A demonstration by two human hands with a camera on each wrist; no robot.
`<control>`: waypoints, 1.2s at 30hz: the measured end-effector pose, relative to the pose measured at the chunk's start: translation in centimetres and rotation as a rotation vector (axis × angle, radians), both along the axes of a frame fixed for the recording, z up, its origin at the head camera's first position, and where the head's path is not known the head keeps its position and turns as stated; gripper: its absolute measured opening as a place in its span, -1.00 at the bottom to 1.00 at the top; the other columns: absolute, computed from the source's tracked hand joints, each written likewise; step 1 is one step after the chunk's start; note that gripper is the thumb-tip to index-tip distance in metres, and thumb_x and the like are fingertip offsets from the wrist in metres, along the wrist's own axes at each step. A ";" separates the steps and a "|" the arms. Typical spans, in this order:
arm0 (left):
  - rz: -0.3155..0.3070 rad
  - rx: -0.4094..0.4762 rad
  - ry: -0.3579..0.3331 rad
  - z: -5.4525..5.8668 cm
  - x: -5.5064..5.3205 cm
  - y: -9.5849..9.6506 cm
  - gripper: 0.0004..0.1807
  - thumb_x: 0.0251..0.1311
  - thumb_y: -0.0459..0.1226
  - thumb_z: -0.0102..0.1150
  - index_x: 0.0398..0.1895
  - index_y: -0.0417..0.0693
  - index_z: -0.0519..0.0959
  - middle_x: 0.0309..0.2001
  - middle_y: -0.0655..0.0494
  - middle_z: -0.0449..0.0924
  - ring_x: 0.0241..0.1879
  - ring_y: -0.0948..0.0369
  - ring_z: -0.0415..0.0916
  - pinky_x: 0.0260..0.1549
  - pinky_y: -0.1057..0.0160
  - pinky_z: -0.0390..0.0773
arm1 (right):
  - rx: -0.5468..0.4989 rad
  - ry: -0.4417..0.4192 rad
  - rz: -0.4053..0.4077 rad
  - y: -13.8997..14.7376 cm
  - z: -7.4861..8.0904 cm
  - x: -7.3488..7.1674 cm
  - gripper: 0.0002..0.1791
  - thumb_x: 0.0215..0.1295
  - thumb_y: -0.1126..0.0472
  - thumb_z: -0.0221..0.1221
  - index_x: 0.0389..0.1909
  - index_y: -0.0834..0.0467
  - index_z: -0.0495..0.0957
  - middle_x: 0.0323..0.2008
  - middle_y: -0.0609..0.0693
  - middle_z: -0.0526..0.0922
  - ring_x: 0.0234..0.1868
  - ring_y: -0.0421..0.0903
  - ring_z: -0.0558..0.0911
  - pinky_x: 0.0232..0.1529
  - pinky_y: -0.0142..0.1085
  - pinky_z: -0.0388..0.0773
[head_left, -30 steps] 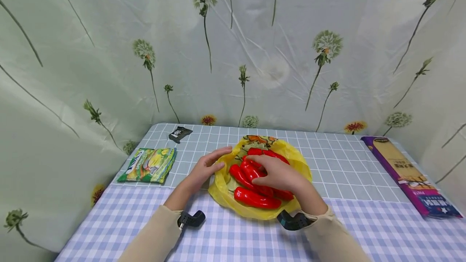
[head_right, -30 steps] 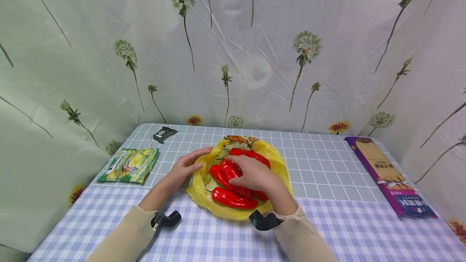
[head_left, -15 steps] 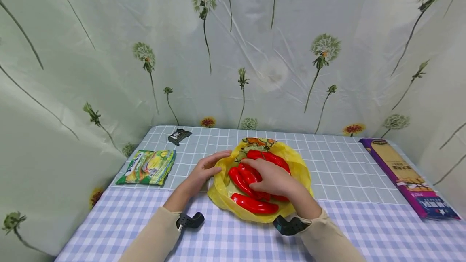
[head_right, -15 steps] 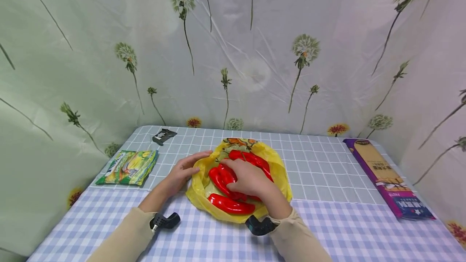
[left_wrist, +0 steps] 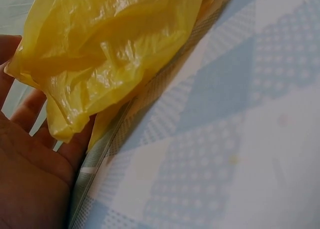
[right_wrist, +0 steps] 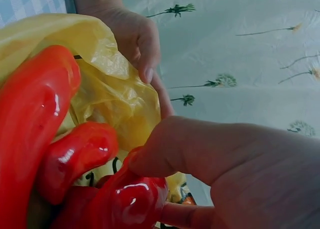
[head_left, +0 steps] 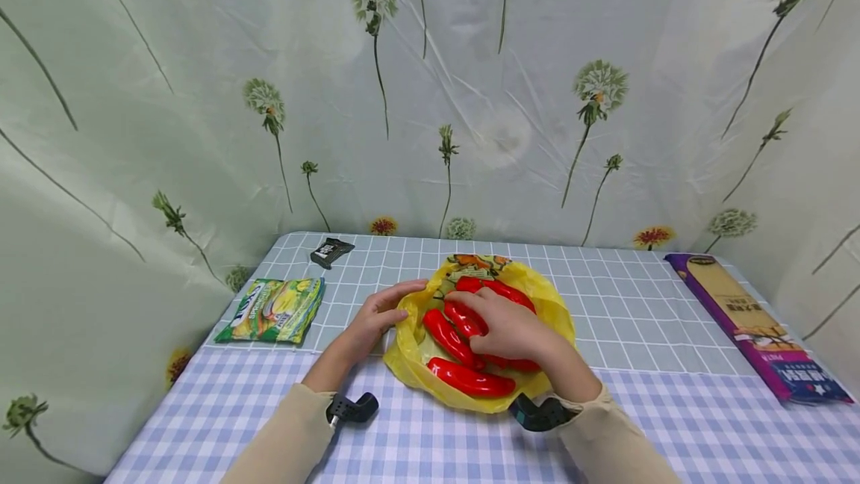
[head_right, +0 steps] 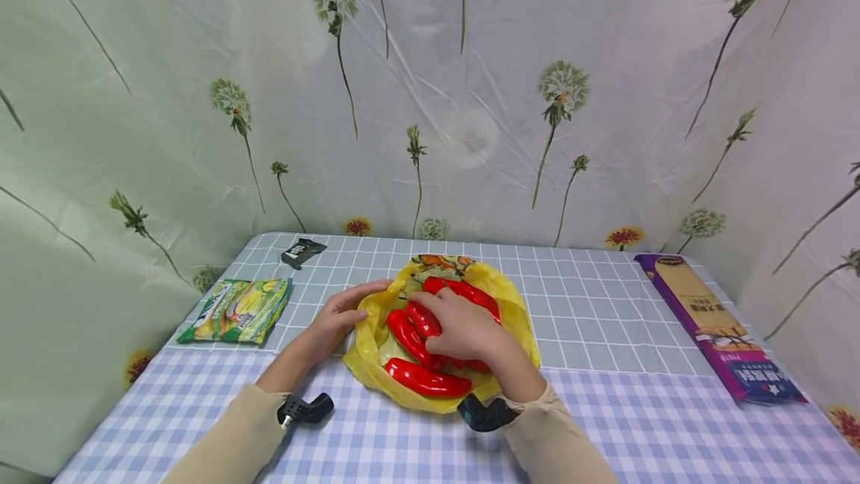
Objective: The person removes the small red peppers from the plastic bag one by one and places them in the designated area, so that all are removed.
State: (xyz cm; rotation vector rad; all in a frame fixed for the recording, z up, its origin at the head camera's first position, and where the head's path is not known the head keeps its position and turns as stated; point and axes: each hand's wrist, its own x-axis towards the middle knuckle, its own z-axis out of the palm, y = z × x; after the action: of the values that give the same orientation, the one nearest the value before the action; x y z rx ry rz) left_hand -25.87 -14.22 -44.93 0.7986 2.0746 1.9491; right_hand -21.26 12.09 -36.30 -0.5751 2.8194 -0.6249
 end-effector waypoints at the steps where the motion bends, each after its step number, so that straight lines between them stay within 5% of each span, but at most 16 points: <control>1: 0.002 0.000 -0.003 0.0 0.0 0.0 -0.45 0.30 -0.29 -0.04 0.38 -0.11 0.42 0.49 0.02 0.32 0.54 0.00 0.12 0.51 -0.23 0.00 | -0.004 -0.001 -0.001 0.1 0.1 0.0 -0.09 -0.05 0.18 0.43 0.40 -0.31 0.34 0.13 -0.08 0.52 0.06 -0.08 0.51 -0.15 -0.13 0.72; 12: 0.005 -0.010 -0.008 0.2 -0.1 0.0 -0.45 0.31 -0.29 -0.05 0.39 -0.09 0.41 0.48 0.03 0.33 0.52 0.02 0.17 0.50 -0.17 0.10 | -0.091 -0.008 0.046 1.6 1.5 -0.1 -0.15 0.05 0.26 0.34 0.40 -0.26 0.35 0.18 -0.02 0.49 0.08 -0.03 0.51 -0.13 -0.13 0.72; 22: 0.005 -0.011 -0.021 0.1 -0.2 0.1 -0.46 0.31 -0.29 -0.04 0.38 -0.08 0.42 0.47 0.04 0.34 0.52 0.02 0.18 0.49 -0.17 0.12 | -0.275 0.060 0.133 4.3 3.0 -0.4 -0.26 0.23 0.37 0.17 0.40 -0.22 0.35 0.22 0.06 0.44 0.21 0.07 0.44 -0.02 -0.06 0.70; 36: 0.002 -0.002 -0.016 0.0 -0.1 0.0 -0.46 0.30 -0.29 -0.04 0.37 -0.14 0.43 0.47 -0.01 0.34 0.51 -0.02 0.17 0.49 -0.21 0.10 | -0.450 0.178 0.064 7.0 3.7 -1.2 -0.52 0.32 0.39 0.10 0.20 -0.06 0.55 0.28 0.12 0.40 0.24 0.19 0.43 -0.02 -0.02 0.70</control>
State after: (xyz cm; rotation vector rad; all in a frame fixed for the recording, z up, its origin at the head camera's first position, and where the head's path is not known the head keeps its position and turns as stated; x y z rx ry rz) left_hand -25.99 -14.19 -44.89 0.7785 2.0690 1.9482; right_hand -22.50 19.12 -32.55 -0.8286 2.8096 -1.2679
